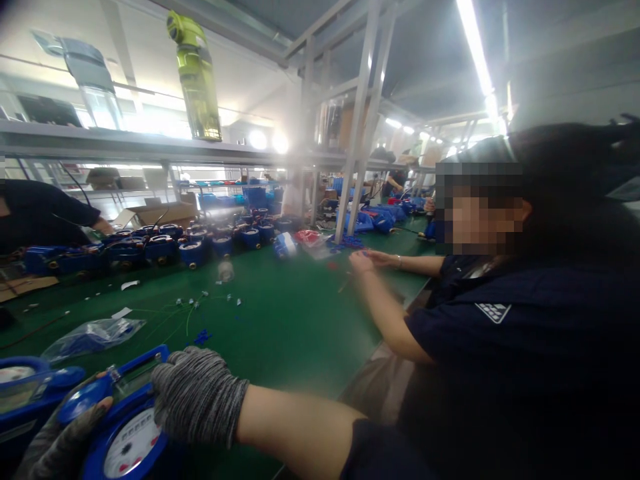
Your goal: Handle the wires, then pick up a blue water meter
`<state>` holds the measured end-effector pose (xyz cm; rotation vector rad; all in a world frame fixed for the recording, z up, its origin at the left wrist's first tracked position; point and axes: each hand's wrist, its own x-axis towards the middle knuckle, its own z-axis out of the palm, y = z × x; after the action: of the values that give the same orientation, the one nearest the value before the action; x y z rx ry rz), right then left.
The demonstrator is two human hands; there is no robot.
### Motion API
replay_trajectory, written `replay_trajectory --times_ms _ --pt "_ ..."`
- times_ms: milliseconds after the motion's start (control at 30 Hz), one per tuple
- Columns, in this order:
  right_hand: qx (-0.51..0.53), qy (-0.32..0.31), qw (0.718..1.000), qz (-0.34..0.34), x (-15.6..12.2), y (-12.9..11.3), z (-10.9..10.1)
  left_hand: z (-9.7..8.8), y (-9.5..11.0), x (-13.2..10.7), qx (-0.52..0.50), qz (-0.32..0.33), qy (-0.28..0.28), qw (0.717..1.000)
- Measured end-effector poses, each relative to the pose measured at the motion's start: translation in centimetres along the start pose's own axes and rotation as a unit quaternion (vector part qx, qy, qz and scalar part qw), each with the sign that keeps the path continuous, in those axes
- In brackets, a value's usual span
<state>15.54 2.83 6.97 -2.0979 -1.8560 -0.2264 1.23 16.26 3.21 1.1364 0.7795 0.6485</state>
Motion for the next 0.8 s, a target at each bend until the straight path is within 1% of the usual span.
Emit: replay_trajectory --times_ms 67,133,267,333,400,467,567,667,800 --pt "0.020 0.006 1.000 -0.002 -0.1 0.2 0.1 0.3 0.2 -0.3 -0.019 -0.028 -0.006 0.999" --pt "0.032 0.011 0.999 -0.006 -0.2 0.3 -0.1 0.6 0.5 -0.6 -0.028 -0.038 -0.009 0.999" --pt "0.039 0.032 0.999 0.009 -0.3 0.1 -0.3 0.8 0.8 -1.3 -0.027 0.004 -0.008 1.000" --pt "0.059 0.044 0.997 0.030 -0.5 -0.1 -0.3 0.8 0.8 -1.6 -0.047 0.011 -0.030 0.998" --pt "0.099 0.049 0.992 0.057 -0.7 -0.1 -0.2 0.8 0.7 -1.6 -0.080 0.015 -0.067 0.994" --pt "0.145 0.041 0.985 0.082 -0.7 0.1 -0.2 0.6 0.4 -1.3 -0.104 0.032 -0.094 0.990" --pt "0.187 0.017 0.977 0.097 -0.5 0.4 -0.3 0.3 0.1 -0.6 -0.099 0.062 -0.089 0.989" --pt "0.168 0.002 0.982 0.086 -0.4 0.4 -0.6 0.2 0.0 -0.3 -0.091 0.067 -0.083 0.990" --pt "0.095 -0.010 0.993 0.063 -0.1 0.0 -1.3 0.3 0.2 -0.5 -0.090 0.048 -0.087 0.991"
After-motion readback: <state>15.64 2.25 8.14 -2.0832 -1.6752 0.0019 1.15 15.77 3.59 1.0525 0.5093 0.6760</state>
